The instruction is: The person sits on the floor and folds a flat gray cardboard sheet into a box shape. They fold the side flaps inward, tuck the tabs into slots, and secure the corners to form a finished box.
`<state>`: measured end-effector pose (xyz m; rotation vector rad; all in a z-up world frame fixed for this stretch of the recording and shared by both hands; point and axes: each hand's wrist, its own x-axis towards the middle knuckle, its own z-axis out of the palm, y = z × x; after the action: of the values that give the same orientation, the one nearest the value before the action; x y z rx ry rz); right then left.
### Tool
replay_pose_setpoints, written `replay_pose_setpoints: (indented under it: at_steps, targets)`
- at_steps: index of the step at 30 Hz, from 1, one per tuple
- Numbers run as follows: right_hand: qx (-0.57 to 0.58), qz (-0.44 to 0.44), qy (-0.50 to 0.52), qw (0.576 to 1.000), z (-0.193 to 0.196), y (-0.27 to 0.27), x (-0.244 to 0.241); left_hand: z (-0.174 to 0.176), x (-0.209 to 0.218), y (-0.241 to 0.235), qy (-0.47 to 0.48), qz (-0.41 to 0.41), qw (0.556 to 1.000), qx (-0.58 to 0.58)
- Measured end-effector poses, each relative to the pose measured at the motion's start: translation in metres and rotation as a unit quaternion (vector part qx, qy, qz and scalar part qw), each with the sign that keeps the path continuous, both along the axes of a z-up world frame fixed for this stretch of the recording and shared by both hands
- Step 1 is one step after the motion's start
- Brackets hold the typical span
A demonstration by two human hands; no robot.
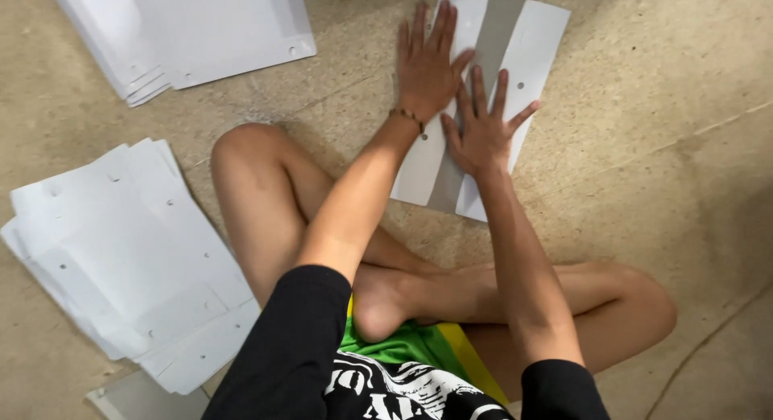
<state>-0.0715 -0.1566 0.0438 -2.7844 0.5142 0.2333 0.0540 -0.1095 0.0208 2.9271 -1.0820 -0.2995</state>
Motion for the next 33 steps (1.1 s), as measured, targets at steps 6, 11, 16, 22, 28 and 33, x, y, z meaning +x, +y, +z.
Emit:
replay_pose_setpoints:
  at_steps: [6, 11, 16, 22, 28, 33]
  targets:
    - [-0.042, 0.002, -0.007, 0.999, -0.003, 0.002, 0.001, 0.0, 0.014, 0.0, 0.03, -0.028, 0.999, -0.024]
    - [-0.02, -0.005, 0.017, 1.0, -0.001, 0.002, 0.001, 0.027, -0.049, 0.075, 0.021, -0.052, 0.998, -0.014]
    - [-0.053, 0.007, -0.004, 0.999, -0.005, 0.003, -0.004, 0.027, -0.13, 0.142, -0.003, -0.051, 0.999, 0.004]
    - [-0.04, 0.004, 0.015, 0.999, -0.001, 0.006, -0.003, 0.027, -0.104, 0.123, -0.003, -0.043, 0.999, 0.003]
    - [-0.057, -0.003, 0.019, 0.998, -0.007, 0.002, -0.001, 0.004, -0.011, 0.031, -0.006, -0.039, 0.997, -0.074]
    - [-0.037, -0.008, 0.032, 0.999, 0.0, 0.003, 0.003, -0.009, 0.027, -0.02, 0.014, -0.007, 1.0, 0.0]
